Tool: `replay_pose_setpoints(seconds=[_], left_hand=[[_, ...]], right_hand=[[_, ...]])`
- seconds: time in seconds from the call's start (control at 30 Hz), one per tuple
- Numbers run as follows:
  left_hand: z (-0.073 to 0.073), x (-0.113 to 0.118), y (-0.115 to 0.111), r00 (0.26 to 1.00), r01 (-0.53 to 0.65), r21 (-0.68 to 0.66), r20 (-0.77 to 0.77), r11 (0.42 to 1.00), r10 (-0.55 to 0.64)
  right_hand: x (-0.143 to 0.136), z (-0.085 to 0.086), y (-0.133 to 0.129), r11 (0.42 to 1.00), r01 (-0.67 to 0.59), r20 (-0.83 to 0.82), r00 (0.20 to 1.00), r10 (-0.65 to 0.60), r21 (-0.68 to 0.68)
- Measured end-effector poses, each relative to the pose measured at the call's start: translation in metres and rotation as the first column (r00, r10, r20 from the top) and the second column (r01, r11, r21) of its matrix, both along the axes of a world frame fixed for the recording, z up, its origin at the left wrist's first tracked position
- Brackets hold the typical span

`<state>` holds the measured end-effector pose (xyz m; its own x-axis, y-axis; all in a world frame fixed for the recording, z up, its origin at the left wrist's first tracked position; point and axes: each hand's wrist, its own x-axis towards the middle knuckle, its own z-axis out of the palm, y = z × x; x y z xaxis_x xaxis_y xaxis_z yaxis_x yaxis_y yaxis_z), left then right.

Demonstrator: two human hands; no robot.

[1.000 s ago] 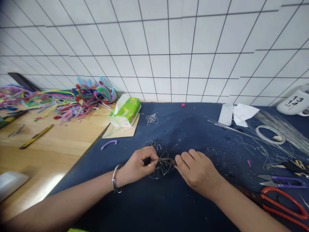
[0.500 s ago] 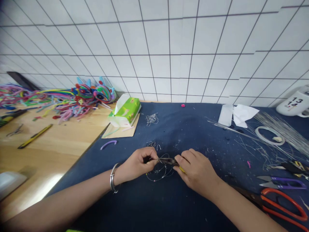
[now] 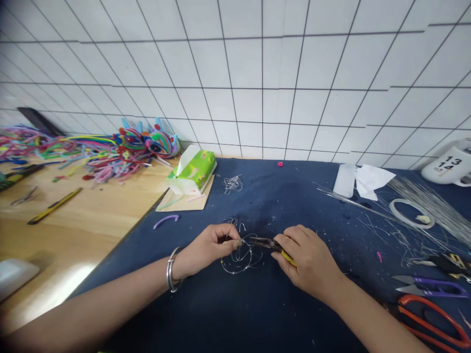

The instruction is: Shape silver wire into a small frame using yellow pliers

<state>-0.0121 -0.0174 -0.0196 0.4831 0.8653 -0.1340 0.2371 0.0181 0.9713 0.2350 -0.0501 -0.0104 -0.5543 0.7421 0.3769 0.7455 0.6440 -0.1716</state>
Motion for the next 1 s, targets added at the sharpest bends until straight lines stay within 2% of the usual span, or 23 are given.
replay_pose_setpoints(seconds=[0.43,0.8,1.0], left_hand=[[-0.0005,0.0007,-0.0015,0.999,0.035,0.015,0.000,0.999,-0.035],[0.0020,-0.0004,0.0005,0.997,0.079,-0.015,0.005,0.997,-0.079],[0.0027,0.0001,-0.0011,0.994,0.108,-0.034,0.008,0.994,-0.108]], right_hand=[[-0.0056,-0.0072,-0.0029,0.999,-0.021,0.032,0.999,0.019,0.048],[-0.0041,-0.0043,-0.0037,0.984,-0.040,0.149,0.989,0.014,0.173],[-0.0051,-0.0076,-0.0036,0.992,-0.005,0.100,0.995,-0.007,0.126]])
